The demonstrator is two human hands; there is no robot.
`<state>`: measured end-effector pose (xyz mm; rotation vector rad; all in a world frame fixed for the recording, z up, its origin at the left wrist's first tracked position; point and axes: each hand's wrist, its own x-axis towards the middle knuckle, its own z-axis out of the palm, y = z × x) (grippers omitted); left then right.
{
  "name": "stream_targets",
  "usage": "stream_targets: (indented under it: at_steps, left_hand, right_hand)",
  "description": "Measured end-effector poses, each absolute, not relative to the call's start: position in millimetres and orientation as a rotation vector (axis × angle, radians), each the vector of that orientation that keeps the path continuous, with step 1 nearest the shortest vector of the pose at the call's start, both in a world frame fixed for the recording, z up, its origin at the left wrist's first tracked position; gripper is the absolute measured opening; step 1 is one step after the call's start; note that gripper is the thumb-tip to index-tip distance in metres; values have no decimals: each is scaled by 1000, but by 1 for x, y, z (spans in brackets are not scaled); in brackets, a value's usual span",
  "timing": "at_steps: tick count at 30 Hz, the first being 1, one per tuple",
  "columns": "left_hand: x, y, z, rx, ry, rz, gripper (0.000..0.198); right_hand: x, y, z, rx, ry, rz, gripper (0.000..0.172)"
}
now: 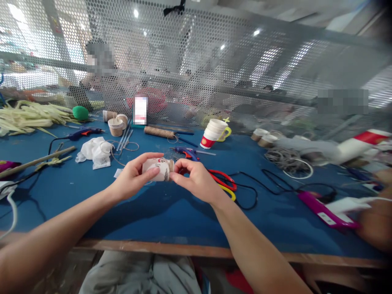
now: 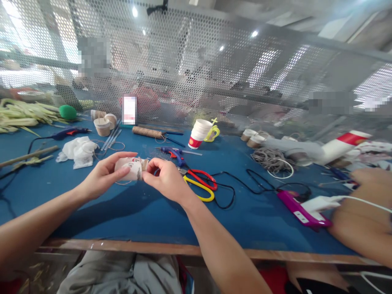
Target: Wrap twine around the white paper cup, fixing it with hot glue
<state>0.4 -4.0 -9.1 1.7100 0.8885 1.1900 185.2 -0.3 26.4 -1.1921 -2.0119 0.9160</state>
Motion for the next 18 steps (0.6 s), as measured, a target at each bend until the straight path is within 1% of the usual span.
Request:
stream_targets:
  at_steps: [4, 9, 11, 14, 18]
  left_hand:
    - [1, -1, -11, 1661, 917, 1246, 34]
    - [3, -5, -17, 1897, 930, 1244, 31]
    - [3, -6, -18, 2004, 914, 1244, 31]
    - [3, -6, -19, 2126, 881, 1219, 34]
    - [3, -6, -20, 2135, 913, 1157, 32]
  right_hand:
    - [189, 3, 25, -1167, -2003, 777, 15]
    - [190, 7, 22, -1014, -1901, 518, 12]
    - [188, 6, 20, -937, -1939, 498, 17]
    - [183, 4, 15, -871, -1955, 652, 29]
    - [182, 6, 11, -797, -1844, 1028, 37]
